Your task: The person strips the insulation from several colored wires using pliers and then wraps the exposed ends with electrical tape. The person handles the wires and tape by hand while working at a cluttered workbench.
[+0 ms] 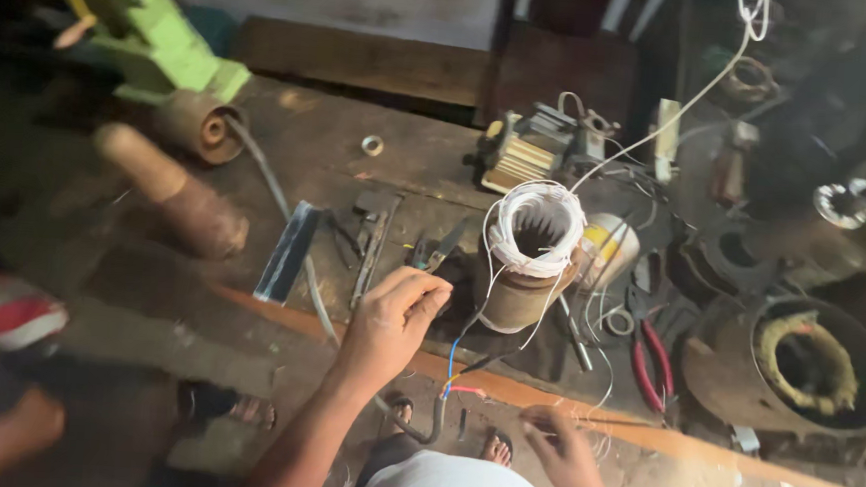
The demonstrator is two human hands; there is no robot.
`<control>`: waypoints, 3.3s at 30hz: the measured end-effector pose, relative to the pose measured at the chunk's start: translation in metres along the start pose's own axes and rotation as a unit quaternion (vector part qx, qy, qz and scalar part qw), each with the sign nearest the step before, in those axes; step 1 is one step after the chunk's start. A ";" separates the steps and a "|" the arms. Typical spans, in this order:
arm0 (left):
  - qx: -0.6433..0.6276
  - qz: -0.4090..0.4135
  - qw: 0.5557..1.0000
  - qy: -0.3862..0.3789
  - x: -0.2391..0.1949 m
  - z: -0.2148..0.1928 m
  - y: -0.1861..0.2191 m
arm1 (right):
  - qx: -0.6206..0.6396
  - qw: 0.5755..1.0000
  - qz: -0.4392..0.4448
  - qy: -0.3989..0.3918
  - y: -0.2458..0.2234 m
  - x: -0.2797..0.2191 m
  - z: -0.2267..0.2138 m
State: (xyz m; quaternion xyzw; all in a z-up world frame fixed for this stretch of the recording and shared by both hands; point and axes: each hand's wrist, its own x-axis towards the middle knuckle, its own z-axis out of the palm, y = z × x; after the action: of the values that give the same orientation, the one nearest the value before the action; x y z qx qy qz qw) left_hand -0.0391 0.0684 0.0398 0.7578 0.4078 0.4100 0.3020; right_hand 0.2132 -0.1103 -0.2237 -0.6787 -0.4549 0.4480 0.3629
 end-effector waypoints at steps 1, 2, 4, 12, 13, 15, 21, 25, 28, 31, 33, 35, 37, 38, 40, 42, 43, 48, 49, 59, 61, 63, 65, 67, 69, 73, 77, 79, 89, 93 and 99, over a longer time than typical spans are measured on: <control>-0.010 0.031 0.999 0.000 0.007 0.002 -0.004 | 0.007 1.000 0.000 -0.030 -0.005 0.001 0.007; -0.020 0.061 0.998 -0.002 0.013 0.003 -0.008 | 0.024 0.998 -0.005 -0.050 -0.012 0.004 0.015; -0.037 0.121 0.992 -0.006 0.027 0.001 -0.017 | 0.060 0.994 -0.017 -0.092 -0.030 0.014 0.035; -0.069 0.055 0.995 -0.041 0.064 -0.035 -0.071 | 0.169 0.962 0.176 -0.126 -0.056 0.014 0.101; -0.077 0.056 0.994 -0.045 0.068 -0.038 -0.077 | 0.185 0.966 0.140 -0.114 -0.054 0.006 0.102; -0.080 0.068 0.994 -0.043 0.076 -0.042 -0.084 | 0.170 0.977 0.130 -0.021 -0.053 -0.013 0.110; -0.079 0.407 0.899 -0.140 0.086 -0.013 -0.054 | 0.206 0.969 0.047 0.129 -0.094 -0.059 0.140; -0.110 0.637 0.738 -0.192 0.094 0.030 -0.009 | 0.031 0.983 0.000 0.184 -0.143 -0.083 0.142; -0.072 0.679 0.669 -0.294 0.104 0.046 0.004 | 0.059 0.971 0.137 0.186 -0.168 -0.097 0.143; -0.067 0.684 0.644 -0.336 0.122 0.043 -0.003 | 0.057 0.968 0.074 0.234 -0.179 -0.107 0.146; -0.067 0.677 0.652 -0.335 0.140 0.036 -0.017 | 0.191 0.930 0.094 0.300 -0.181 -0.112 0.152; -0.049 0.653 0.673 -0.343 0.152 0.033 -0.032 | 0.258 0.905 0.091 0.325 -0.180 -0.117 0.158; -0.109 0.630 0.699 -0.322 0.152 0.031 -0.044 | 0.256 0.911 0.059 0.317 -0.177 -0.118 0.161; -0.139 0.617 0.710 -0.309 0.152 0.031 -0.049 | 0.262 0.908 0.052 0.322 -0.178 -0.119 0.166; -0.122 0.635 0.702 -0.297 0.158 0.037 -0.053 | 0.269 0.902 0.030 0.335 -0.177 -0.115 0.167; -0.101 0.651 0.695 -0.287 0.155 0.043 -0.058 | 0.203 0.899 0.094 0.376 -0.179 -0.118 0.169; -0.088 0.665 0.686 -0.283 0.157 0.047 -0.058 | 0.171 0.894 0.124 0.395 -0.181 -0.117 0.172; -0.045 0.706 0.662 -0.249 0.156 0.057 -0.062 | -0.011 0.878 0.162 0.450 -0.200 -0.109 0.163; -0.042 0.708 0.663 -0.239 0.155 0.055 -0.065 | -0.004 0.872 0.167 0.461 -0.206 -0.108 0.162; -0.067 0.702 0.674 -0.221 0.155 0.054 -0.073 | -0.015 0.897 0.096 0.430 -0.232 -0.097 0.158; -0.069 0.691 0.681 -0.230 0.152 0.053 -0.074 | -0.004 0.928 0.041 0.370 -0.225 -0.098 0.153; -0.066 0.686 0.689 -0.224 0.151 0.051 -0.074 | 0.199 0.925 0.078 0.315 -0.218 -0.101 0.146; -0.064 0.685 0.697 -0.203 0.148 0.050 -0.073 | 0.297 0.909 0.084 0.280 -0.214 -0.106 0.143; -0.064 0.679 0.704 -0.197 0.144 0.049 -0.071 | 0.295 0.912 0.060 0.278 -0.211 -0.109 0.140; -0.058 0.674 0.710 -0.194 0.141 0.047 -0.071 | 0.311 0.879 0.041 0.360 -0.209 -0.107 0.142; -0.041 0.668 0.721 -0.180 0.131 0.038 -0.072 | 0.313 0.857 0.036 0.407 -0.207 -0.103 0.152; -0.013 0.694 0.705 -0.143 0.104 0.022 -0.065 | 0.320 0.871 0.055 0.369 -0.205 -0.101 0.158; -0.058 0.715 0.681 -0.149 0.080 0.013 -0.061 | 0.321 0.874 0.051 0.362 -0.205 -0.102 0.159; -0.156 0.630 0.708 -0.279 0.038 0.005 -0.064 | 0.294 0.860 0.068 0.412 -0.222 -0.096 0.160; -0.151 0.579 0.739 -0.308 0.032 0.002 -0.062 | 0.259 0.866 0.052 0.424 -0.223 -0.090 0.163; -0.109 0.570 0.752 -0.314 0.034 -0.005 -0.050 | 0.260 0.894 0.025 0.364 -0.219 -0.095 0.156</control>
State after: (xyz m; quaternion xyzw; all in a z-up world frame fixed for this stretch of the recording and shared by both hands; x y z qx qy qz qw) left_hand -0.0507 0.1224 0.0155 0.8976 -0.2646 0.2872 0.2044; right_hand -0.0144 -0.1160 -0.0524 -0.6868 -0.1411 0.2813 0.6552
